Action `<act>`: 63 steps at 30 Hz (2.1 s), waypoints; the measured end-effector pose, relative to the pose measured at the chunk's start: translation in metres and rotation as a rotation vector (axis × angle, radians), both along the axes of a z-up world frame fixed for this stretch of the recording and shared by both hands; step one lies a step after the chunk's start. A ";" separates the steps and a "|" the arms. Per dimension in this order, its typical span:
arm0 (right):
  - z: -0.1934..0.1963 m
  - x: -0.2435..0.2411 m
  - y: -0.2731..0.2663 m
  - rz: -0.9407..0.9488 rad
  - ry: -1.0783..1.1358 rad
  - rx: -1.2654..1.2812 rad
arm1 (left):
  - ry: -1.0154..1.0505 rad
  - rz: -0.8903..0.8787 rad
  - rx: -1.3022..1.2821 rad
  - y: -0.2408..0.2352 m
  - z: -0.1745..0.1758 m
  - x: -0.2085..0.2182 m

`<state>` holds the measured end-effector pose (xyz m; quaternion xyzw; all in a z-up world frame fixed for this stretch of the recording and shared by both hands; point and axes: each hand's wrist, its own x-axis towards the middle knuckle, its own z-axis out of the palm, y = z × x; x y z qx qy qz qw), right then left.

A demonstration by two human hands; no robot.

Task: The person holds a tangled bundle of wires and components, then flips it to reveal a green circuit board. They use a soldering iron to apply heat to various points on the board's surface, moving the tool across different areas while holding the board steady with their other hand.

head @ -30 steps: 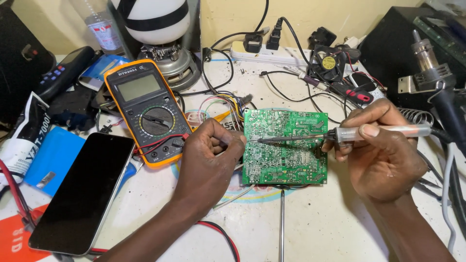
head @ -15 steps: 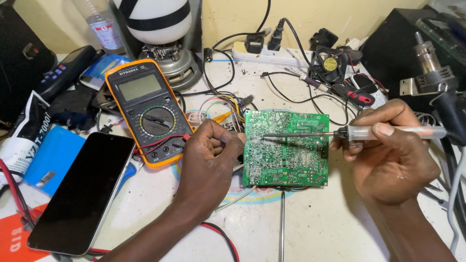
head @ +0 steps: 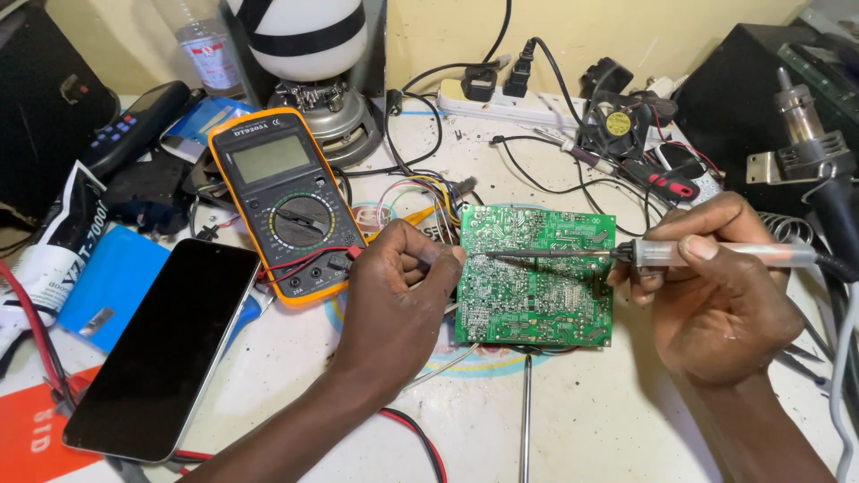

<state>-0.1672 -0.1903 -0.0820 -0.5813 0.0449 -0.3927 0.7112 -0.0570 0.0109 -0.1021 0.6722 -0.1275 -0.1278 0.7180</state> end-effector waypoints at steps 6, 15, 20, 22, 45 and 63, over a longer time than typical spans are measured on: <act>-0.001 0.000 -0.001 0.017 0.006 -0.024 | -0.003 0.012 0.003 -0.001 0.001 0.000; -0.001 -0.002 -0.001 0.004 0.019 -0.025 | 0.016 0.006 -0.024 0.000 -0.001 0.000; -0.002 0.000 0.000 -0.012 -0.012 -0.025 | 0.011 0.000 -0.035 0.000 -0.003 0.000; -0.003 0.000 -0.001 -0.001 -0.027 -0.024 | 0.024 -0.002 -0.025 0.000 -0.002 -0.001; -0.002 0.001 0.003 -0.022 -0.026 -0.053 | 0.004 0.011 -0.049 -0.001 -0.003 -0.002; -0.005 -0.001 -0.002 -0.059 -0.010 -0.098 | -0.045 0.016 -0.054 -0.001 -0.006 -0.002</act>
